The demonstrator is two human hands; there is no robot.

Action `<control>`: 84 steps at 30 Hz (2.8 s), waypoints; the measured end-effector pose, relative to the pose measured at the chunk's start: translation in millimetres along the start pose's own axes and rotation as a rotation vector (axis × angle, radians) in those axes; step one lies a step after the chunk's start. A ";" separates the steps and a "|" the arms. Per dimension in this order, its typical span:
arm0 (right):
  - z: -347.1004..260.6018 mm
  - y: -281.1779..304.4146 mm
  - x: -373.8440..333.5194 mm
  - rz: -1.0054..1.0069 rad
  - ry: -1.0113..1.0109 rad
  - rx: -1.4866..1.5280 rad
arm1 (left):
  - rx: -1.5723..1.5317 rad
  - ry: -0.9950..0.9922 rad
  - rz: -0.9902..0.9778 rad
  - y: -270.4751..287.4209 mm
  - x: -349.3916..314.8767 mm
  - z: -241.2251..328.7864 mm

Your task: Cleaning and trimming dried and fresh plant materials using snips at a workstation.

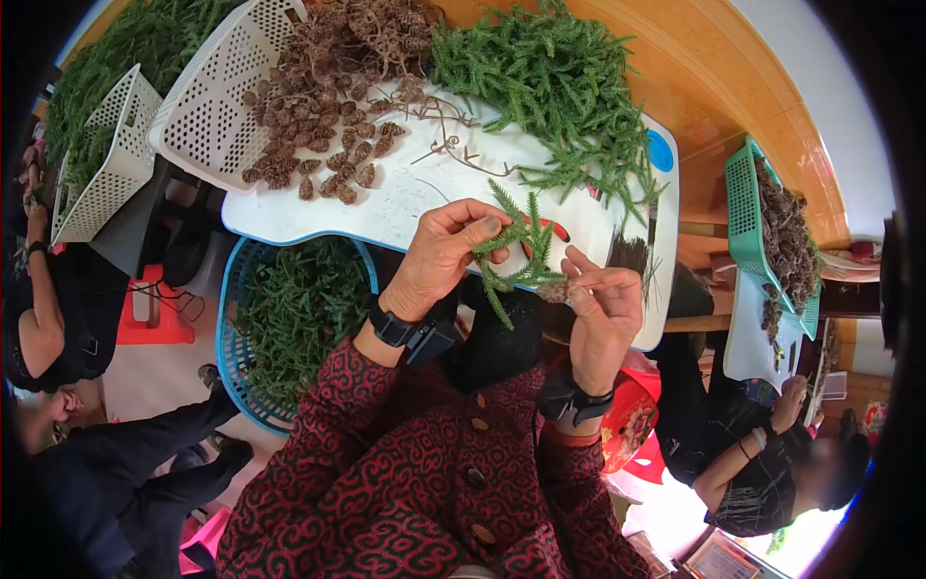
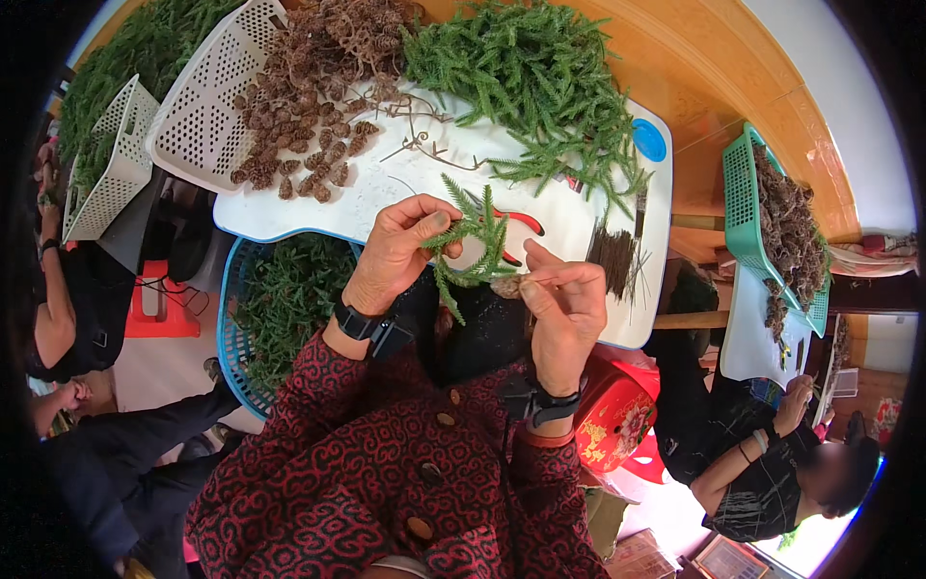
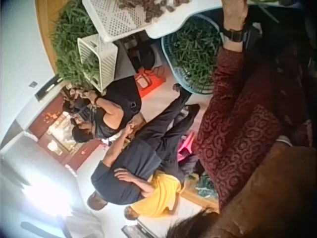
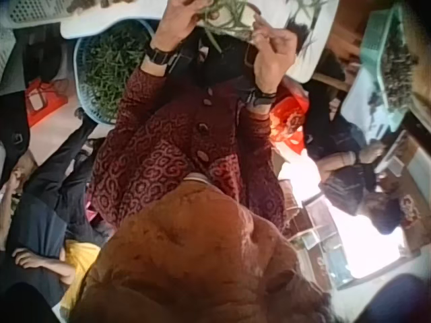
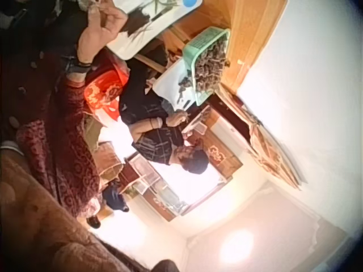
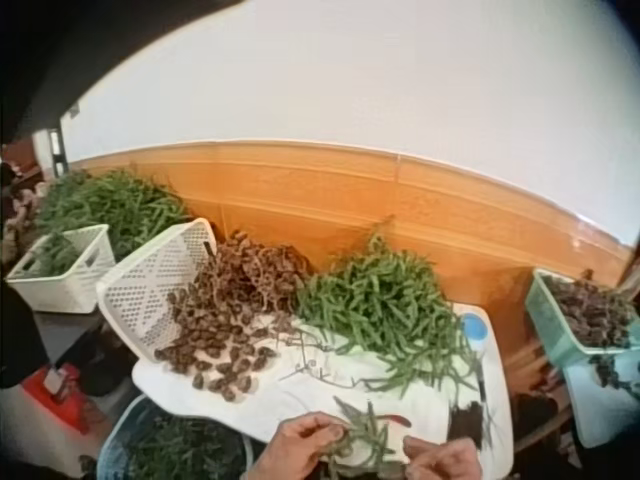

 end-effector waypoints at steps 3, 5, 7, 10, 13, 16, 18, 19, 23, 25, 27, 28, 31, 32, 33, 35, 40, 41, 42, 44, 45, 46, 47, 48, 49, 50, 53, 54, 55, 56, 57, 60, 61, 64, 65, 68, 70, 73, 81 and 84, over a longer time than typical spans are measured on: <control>5.6 2.9 0.9 -0.009 -0.066 0.087 | -0.031 0.054 0.009 1.3 -2.3 -4.5; 15.0 1.9 -1.2 -0.031 -0.104 0.108 | -0.055 0.072 -0.048 -3.3 -2.9 -8.1; 29.1 -0.4 -4.3 -0.074 -0.173 0.154 | -0.070 0.082 -0.075 -7.3 -4.2 -9.3; 41.7 0.2 -6.3 -0.088 -0.224 0.192 | -0.091 0.182 -0.061 -10.5 -7.9 -15.2; 48.0 -4.7 -7.9 -0.080 -0.286 0.223 | -0.116 0.251 -0.017 -19.1 -12.4 -9.8; 54.0 -6.6 -9.8 -0.047 -0.355 0.238 | -0.141 0.283 0.019 -19.6 -14.0 -12.6; 57.6 -3.9 -9.4 -0.036 -0.337 0.246 | -0.163 0.275 0.049 -17.6 -14.4 -12.6; 57.7 -3.4 -9.0 -0.031 -0.327 0.249 | -0.165 0.275 0.048 -15.0 -15.4 -14.0; 53.8 -0.2 -7.4 0.016 -0.303 0.200 | 0.141 0.195 -0.117 -16.5 -17.8 -15.1; 55.5 2.1 -6.5 0.008 -0.266 0.193 | 0.223 0.119 -0.144 -20.7 -20.4 -9.2; 52.4 2.2 -4.7 -0.011 -0.190 0.181 | 0.262 0.081 -0.159 -23.1 -21.1 -5.4; 53.4 3.9 -5.0 -0.009 -0.190 0.180 | 0.258 0.075 -0.151 -22.4 -21.2 -4.8; 49.8 4.6 -4.3 0.001 -0.171 0.171 | 0.253 0.063 -0.135 -19.1 -21.5 -3.3; 48.5 4.9 -4.2 0.003 -0.171 0.171 | 0.200 0.097 -0.113 -14.5 -20.5 -5.5; 48.0 4.2 -4.2 -0.008 -0.186 0.186 | 0.147 0.132 -0.090 -9.7 -19.2 -8.2; 47.8 3.0 -4.5 -0.031 -0.215 0.217 | 0.094 0.169 -0.067 -3.5 -16.5 -13.3; 57.4 -2.4 -6.3 -0.070 -0.331 0.361 | -0.253 0.217 -0.042 6.4 -11.4 -25.8; 60.4 -1.9 -6.2 -0.061 -0.356 0.385 | -0.297 0.240 -0.042 7.1 -10.9 -29.3; 63.4 -1.3 -6.3 -0.052 -0.380 0.410 | -0.341 0.262 -0.041 8.0 -10.6 -32.8; 66.9 -0.3 -7.4 -0.044 -0.408 0.435 | -0.374 0.272 -0.036 12.3 -9.2 -37.2; 67.7 0.7 -7.7 -0.046 -0.412 0.427 | -0.407 0.282 -0.036 13.5 -8.3 -39.8; 68.3 1.6 -7.9 -0.048 -0.415 0.419 | -0.441 0.291 -0.036 14.1 -7.8 -41.9; 68.9 2.5 -8.1 -0.050 -0.417 0.411 | -0.442 0.291 -0.034 15.4 -7.3 -43.4; 69.3 3.4 -8.0 -0.051 -0.420 0.410 | -0.448 0.294 -0.017 17.8 -6.9 -45.4; 69.9 2.9 -7.9 -0.064 -0.430 0.425 | -0.454 0.296 0.000 19.7 -6.7 -47.2; 70.7 2.4 -7.8 -0.076 -0.439 0.440 | -0.460 0.299 0.016 21.1 -6.6 -48.7; 75.1 1.3 -8.2 -0.093 -0.459 0.464 | -0.388 0.293 0.033 23.0 -6.2 -51.9; 77.7 1.1 -8.7 -0.098 -0.468 0.474 | -0.352 0.290 0.041 23.7 -6.0 -52.5; 80.5 1.6 -9.3 -0.101 -0.476 0.483 | -0.352 0.290 0.041 20.6 -5.7 -50.5; 83.9 3.9 -9.6 -0.101 -0.476 0.483 | -0.381 0.313 0.022 14.7 -6.3 -49.4; 89.9 8.7 -10.3 -0.077 -0.491 0.508 | -0.409 0.336 0.003 7.4 -6.9 -46.8; 100.6 17.8 -11.7 -0.028 -0.522 0.559 | -0.448 0.328 -0.039 -5.1 -7.1 -40.7; 101.5 16.8 -11.9 -0.028 -0.531 0.602 | -0.457 0.298 -0.061 -8.4 -6.9 -37.0; 102.7 15.3 -12.5 -0.028 -0.550 0.689 | -0.444 0.249 -0.077 -11.5 -8.5 -32.7; 101.8 14.0 -13.1 -0.023 -0.556 0.721 | -0.422 0.232 -0.070 -11.1 -9.3 -31.8; 99.4 9.7 -14.2 -0.012 -0.570 0.783 | -0.395 0.205 -0.073 -8.1 -10.6 -34.6; 103.6 11.7 -16.1 0.067 -0.613 0.798 | -0.381 0.189 -0.092 -7.2 -10.9 -37.1; 108.3 15.2 -17.1 0.101 -0.627 0.809 | -0.301 0.158 -0.009 -2.6 -15.6 -39.8; 94.2 6.6 -14.7 0.028 -0.495 0.651 | -0.363 0.212 0.044 0.3 -22.9 -46.8; 79.0 -4.6 -12.6 -0.055 -0.378 0.586 | -0.423 0.212 0.063 4.8 -22.6 -49.7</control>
Point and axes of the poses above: each hand's wrist, its own x-axis towards the middle knuckle, its own y-axis out of the back of the hand, z = x × y, the point moved 9 cm from there along x, towards the middle knuckle
